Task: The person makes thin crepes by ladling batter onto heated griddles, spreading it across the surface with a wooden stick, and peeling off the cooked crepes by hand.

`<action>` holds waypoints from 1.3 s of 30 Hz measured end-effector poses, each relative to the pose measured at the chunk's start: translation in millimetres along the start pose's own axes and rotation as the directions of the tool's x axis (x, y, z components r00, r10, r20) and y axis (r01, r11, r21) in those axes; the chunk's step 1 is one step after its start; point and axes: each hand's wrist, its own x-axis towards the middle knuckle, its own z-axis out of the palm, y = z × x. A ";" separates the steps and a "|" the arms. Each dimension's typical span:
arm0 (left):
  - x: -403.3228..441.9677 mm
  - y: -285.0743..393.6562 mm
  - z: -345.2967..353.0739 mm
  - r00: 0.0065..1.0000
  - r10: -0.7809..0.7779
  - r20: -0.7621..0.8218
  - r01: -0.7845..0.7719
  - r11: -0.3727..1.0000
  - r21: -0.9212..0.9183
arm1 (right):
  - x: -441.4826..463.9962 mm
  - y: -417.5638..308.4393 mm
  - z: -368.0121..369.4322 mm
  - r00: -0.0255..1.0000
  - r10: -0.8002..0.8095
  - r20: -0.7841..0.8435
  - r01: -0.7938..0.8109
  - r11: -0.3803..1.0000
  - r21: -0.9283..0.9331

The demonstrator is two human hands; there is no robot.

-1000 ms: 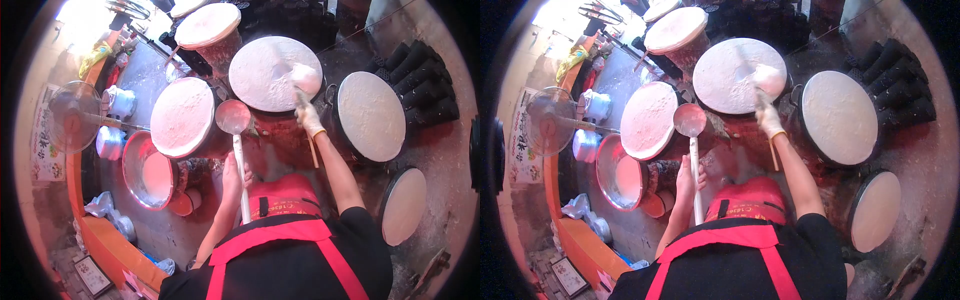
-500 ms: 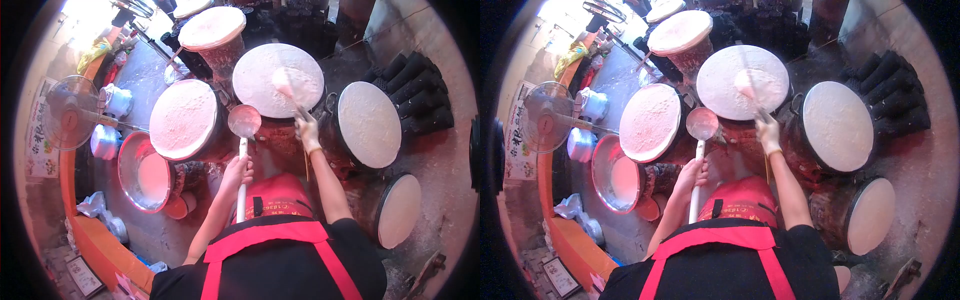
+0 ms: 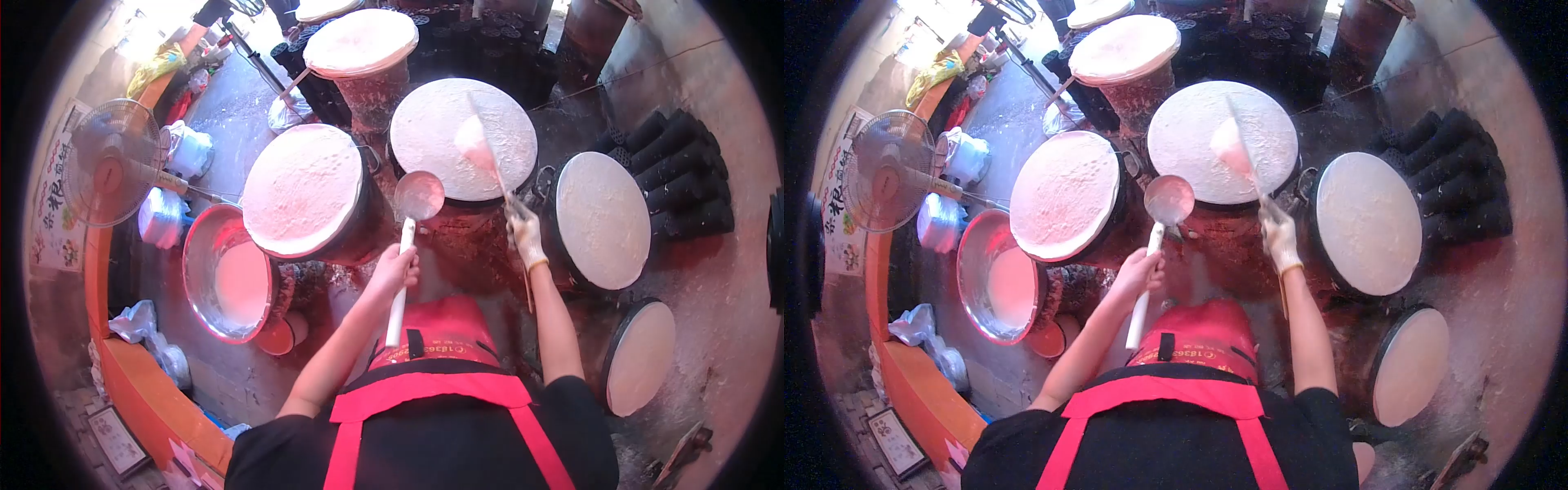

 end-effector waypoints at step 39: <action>-156.4 -9.8 -66.7 0.974 -0.134 -0.185 -0.055 0.649 -0.758 | -76.4 20.0 64.4 0.856 -0.267 0.443 0.431 0.842 -0.325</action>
